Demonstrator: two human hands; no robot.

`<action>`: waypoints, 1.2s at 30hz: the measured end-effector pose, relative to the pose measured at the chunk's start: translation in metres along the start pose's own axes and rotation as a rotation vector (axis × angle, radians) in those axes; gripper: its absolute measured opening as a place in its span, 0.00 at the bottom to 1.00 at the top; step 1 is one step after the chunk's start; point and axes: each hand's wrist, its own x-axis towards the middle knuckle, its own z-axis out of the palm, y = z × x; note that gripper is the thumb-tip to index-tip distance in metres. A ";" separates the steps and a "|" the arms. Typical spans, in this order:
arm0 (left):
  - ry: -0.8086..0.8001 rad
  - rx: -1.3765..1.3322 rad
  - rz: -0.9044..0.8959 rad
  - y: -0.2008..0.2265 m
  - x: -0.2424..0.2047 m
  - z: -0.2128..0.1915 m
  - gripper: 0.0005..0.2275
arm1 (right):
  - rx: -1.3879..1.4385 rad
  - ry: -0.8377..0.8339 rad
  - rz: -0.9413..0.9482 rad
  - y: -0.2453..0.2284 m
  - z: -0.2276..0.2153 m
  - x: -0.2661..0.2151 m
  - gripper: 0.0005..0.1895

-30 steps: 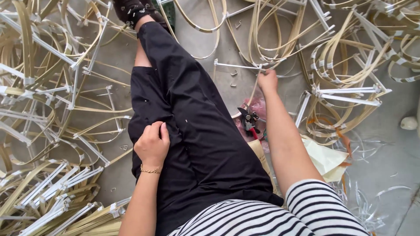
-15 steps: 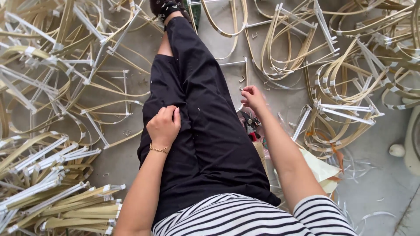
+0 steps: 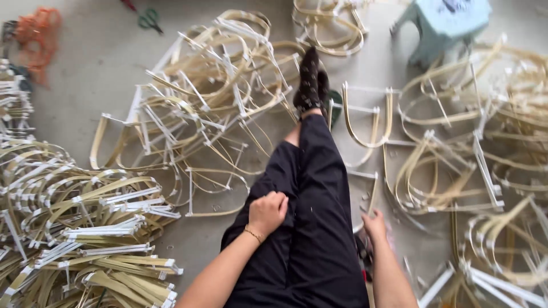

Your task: The recorder is assembling and cutting bamboo frames for furniture or decoration.

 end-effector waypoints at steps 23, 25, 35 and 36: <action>-0.019 0.041 0.013 0.004 -0.001 0.006 0.07 | 0.488 -0.167 0.144 -0.082 -0.087 -0.014 0.10; -0.024 0.036 0.013 0.001 -0.001 0.009 0.07 | 0.528 -0.208 0.047 -0.108 -0.138 -0.046 0.10; -0.036 -0.749 -0.151 -0.003 0.022 0.000 0.21 | 0.882 -0.280 -0.529 -0.295 -0.210 -0.294 0.07; -0.031 -0.754 -0.148 -0.003 0.028 -0.001 0.21 | 0.877 -0.277 -0.535 -0.298 -0.202 -0.307 0.07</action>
